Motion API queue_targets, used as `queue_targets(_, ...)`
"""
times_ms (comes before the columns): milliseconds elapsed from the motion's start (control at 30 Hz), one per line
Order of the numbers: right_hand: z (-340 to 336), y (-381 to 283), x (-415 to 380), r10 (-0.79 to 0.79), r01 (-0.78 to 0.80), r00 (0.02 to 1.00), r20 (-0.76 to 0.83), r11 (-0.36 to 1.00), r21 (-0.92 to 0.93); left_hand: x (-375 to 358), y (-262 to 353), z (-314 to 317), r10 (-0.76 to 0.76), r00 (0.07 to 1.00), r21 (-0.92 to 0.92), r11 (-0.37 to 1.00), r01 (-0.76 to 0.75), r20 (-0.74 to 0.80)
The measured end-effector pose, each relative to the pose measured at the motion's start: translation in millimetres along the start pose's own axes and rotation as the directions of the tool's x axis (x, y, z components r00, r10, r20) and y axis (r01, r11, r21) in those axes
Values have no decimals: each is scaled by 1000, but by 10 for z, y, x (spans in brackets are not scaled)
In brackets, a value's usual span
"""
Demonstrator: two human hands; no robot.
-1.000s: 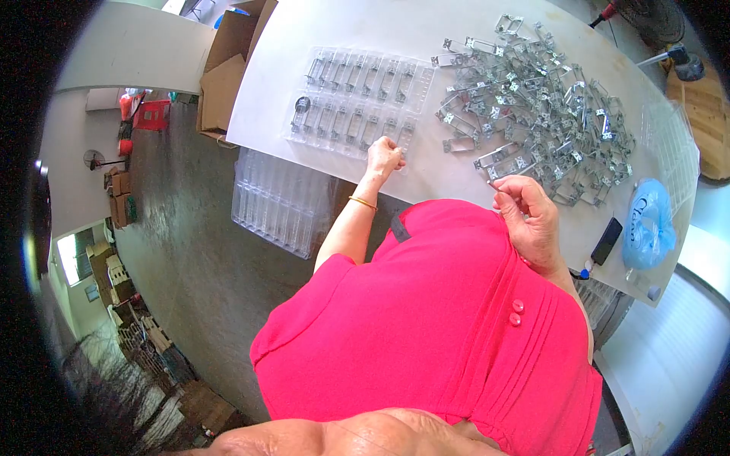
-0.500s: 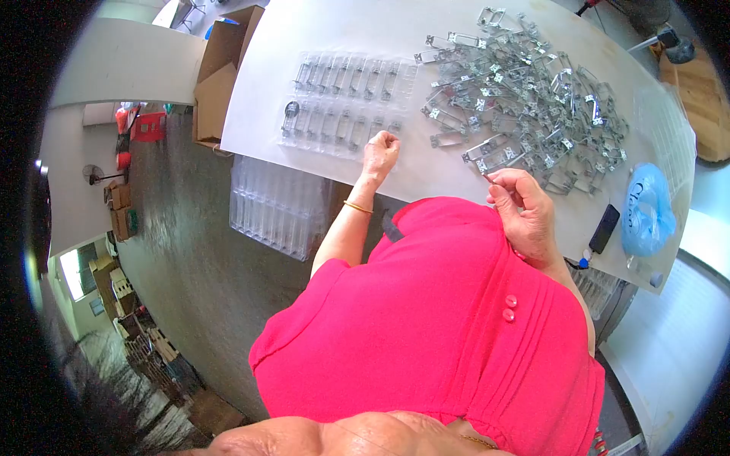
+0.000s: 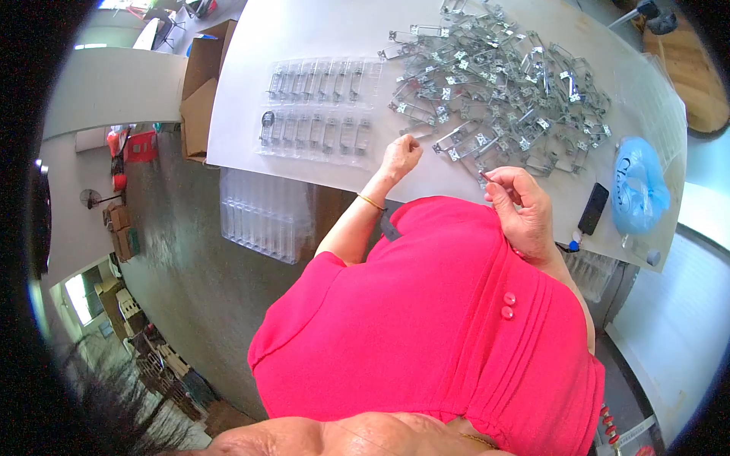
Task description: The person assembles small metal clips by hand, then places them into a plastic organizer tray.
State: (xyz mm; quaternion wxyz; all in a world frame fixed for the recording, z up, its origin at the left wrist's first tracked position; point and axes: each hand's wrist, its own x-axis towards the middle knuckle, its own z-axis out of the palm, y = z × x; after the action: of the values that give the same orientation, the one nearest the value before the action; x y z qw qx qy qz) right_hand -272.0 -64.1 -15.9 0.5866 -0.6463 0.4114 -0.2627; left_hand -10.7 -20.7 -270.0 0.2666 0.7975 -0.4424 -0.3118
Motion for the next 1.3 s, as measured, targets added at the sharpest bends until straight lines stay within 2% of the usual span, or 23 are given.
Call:
queue_targets(300, -337, 116, -85, -4, 3, 999, 31, 1000, 9, 191, 2, 578, -34, 991, -49, 998, 41, 133)
queue_targets(400, -395, 112, -99, -7, 7, 999, 34, 1000, 9, 228, -2, 609, 6, 991, -43, 999, 0, 136)
queue_targets(467, -424, 115, -99, -5, 5, 1000, 30, 1000, 18, 220, 39, 603, -69, 990, -130, 988, 85, 123)
queue_targets(600, -449, 137, -81, -30, 29, 999, 40, 999, 18, 203, 127, 481, -54, 987, -111, 991, 71, 151)
queue_targets(667, -444, 139, -59, -31, 30, 998, 48, 999, 19, 155, 249, 342, -190, 901, -441, 820, 365, 391)
queue_targets(700, -434, 141, -45, -7, 6, 999, 35, 999, 43, 113, 299, 269, -191, 902, -442, 821, 363, 387)
queue_targets(767, -411, 165, -6, 13, -14, 1000, 23, 998, 67, 10, 414, 100, -70, 873, -686, 589, 427, 483)
queue_targets(800, -411, 202, 21, -17, 18, 1000, -17, 998, 68, -32, 476, 16, -69, 874, -688, 589, 424, 480)
queue_targets(867, -403, 250, 87, -51, 54, 997, -54, 996, 65, -120, 599, -140, 76, 863, -765, 507, 398, 500)
queue_targets(900, -393, 259, 133, -96, 100, 991, -93, 994, 36, -170, 666, -211, 79, 865, -767, 507, 393, 495)
queue_targets(967, -343, 236, 199, -158, 160, 979, -131, 987, 6, -273, 792, -366, 211, 849, -788, 526, 320, 485)
queue_targets(1033, -278, 153, 279, -210, 189, 963, -167, 973, -130, -382, 933, -528, 272, 837, -782, 566, 260, 476)
queue_targets(1067, -241, 129, 317, -254, 234, 954, -162, 964, -129, -416, 972, -588, 319, 820, -803, 540, 254, 474)
queue_targets(1133, -156, 142, 364, -323, 279, 939, -120, 918, -283, -501, 1084, -738, 330, 810, -778, 585, 227, 485)
queue_targets(1200, -35, 153, 434, -393, 356, 913, -112, 899, -254, -537, 1113, -863, 395, 780, -789, 583, 194, 485)
queue_targets(1267, 35, 37, 421, -238, 216, 969, -67, 947, -239, -578, 1105, -972, 398, 779, -778, 604, 176, 485)
queue_targets(1300, 90, 32, 457, -276, 257, 960, -55, 939, -228, -594, 1109, -1044, 424, 770, -788, 594, 161, 477)
